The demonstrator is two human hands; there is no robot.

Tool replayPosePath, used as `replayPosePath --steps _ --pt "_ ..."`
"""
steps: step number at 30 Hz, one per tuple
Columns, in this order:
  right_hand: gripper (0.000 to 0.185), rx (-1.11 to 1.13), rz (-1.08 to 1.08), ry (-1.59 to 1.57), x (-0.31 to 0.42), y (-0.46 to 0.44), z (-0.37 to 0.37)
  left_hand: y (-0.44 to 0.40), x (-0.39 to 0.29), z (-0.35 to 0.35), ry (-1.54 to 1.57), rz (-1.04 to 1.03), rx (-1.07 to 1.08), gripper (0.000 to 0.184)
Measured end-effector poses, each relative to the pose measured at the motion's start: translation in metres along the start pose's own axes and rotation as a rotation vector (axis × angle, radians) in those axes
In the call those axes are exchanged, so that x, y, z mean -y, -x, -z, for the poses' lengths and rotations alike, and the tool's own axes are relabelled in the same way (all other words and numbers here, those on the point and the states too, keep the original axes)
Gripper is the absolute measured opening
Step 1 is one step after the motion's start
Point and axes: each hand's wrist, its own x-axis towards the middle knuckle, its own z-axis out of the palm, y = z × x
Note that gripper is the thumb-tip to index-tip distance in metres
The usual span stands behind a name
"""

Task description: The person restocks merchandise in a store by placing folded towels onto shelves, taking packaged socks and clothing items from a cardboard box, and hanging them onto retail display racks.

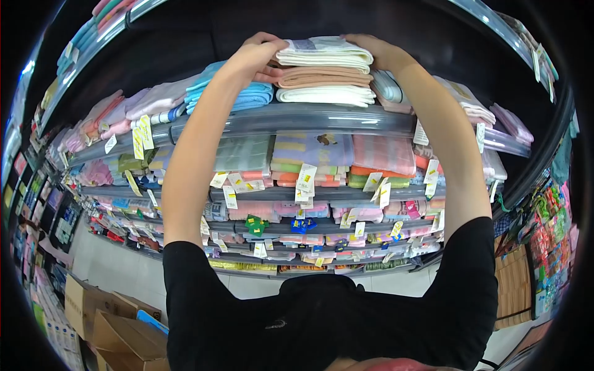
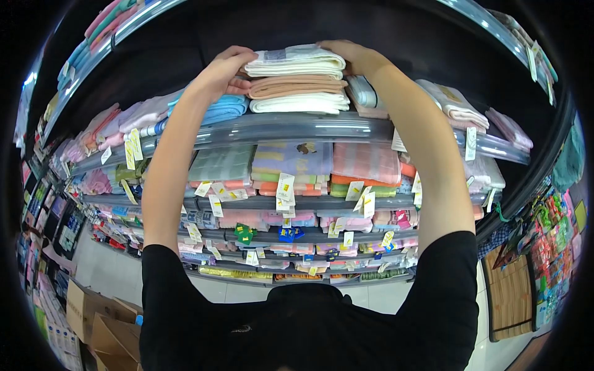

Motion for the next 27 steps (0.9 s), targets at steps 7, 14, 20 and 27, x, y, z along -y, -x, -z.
replayPosePath --steps 7,14,20,27 --pt "0.067 0.166 0.130 -0.074 0.026 0.048 -0.008 -0.008 0.009 0.006 0.173 -0.118 -0.059 0.033" --pt "0.070 -0.350 0.226 0.470 0.010 0.062 -0.017 0.005 0.025 -0.001 -0.483 -0.203 -0.323 0.035" --pt "0.042 -0.630 1.186 0.587 -0.007 0.180 -0.067 0.135 0.058 -0.042 -0.139 -0.627 -0.309 0.019" --pt "0.029 0.005 1.121 0.482 -0.183 0.328 -0.166 0.345 0.312 -0.129 -0.249 0.142 -0.071 0.037"
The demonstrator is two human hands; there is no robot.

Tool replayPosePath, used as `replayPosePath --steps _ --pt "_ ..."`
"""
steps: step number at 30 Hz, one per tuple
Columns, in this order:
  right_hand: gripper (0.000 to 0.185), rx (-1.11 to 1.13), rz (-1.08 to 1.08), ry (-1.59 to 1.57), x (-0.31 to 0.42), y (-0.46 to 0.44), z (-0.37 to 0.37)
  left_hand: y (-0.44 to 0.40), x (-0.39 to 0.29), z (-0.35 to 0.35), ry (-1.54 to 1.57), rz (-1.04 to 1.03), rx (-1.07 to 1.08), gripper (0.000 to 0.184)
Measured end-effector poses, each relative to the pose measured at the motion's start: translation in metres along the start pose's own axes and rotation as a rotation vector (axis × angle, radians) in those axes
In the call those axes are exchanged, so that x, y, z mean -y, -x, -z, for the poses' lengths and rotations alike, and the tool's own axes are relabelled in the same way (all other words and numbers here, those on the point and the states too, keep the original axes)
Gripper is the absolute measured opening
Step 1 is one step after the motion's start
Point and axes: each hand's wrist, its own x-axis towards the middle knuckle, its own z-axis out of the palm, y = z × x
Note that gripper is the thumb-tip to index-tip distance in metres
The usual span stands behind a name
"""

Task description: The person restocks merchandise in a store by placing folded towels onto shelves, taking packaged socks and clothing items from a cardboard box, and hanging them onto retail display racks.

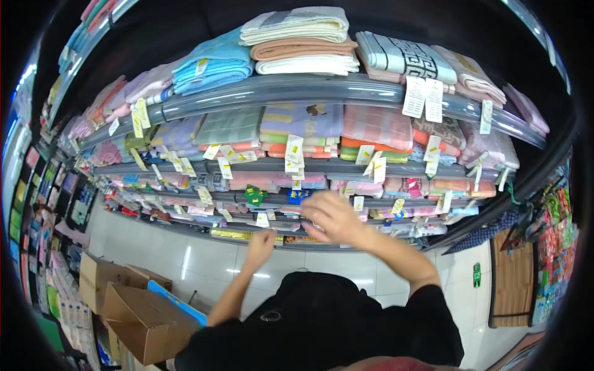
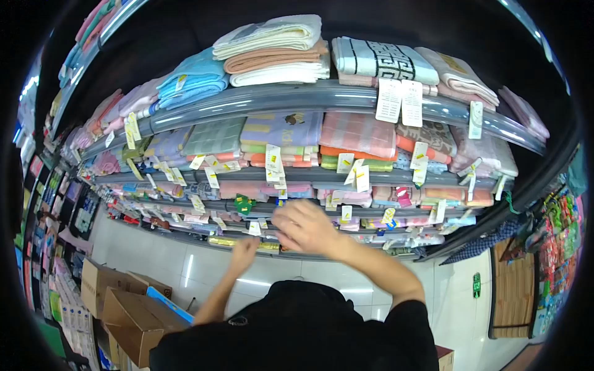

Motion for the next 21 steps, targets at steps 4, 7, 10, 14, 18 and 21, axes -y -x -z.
replayPosePath --steps 4,7,10,14,18,21 --pt "0.024 0.135 -0.494 -0.260 0.032 0.094 -0.051 0.118 0.096 -0.033 -0.237 0.343 -0.087 0.028" --pt "0.021 0.139 -0.602 -0.249 0.051 0.154 -0.073 0.133 0.086 -0.019 -0.280 0.318 -0.129 0.016" --pt "0.019 0.161 -0.886 -0.338 0.072 0.190 -0.073 0.083 0.025 0.017 -0.120 0.241 -0.123 0.016" --pt "0.018 0.207 -1.100 -0.277 0.095 0.221 -0.070 0.001 -0.100 0.071 -0.115 -0.202 -0.284 0.016" --pt "0.019 0.231 -1.098 -0.195 0.114 0.226 -0.074 -0.041 -0.184 0.150 -0.088 -0.994 -0.538 0.025" --pt "0.021 0.232 -1.169 -0.182 0.124 0.210 -0.081 -0.053 -0.225 0.225 -0.045 -1.361 -0.656 0.046"
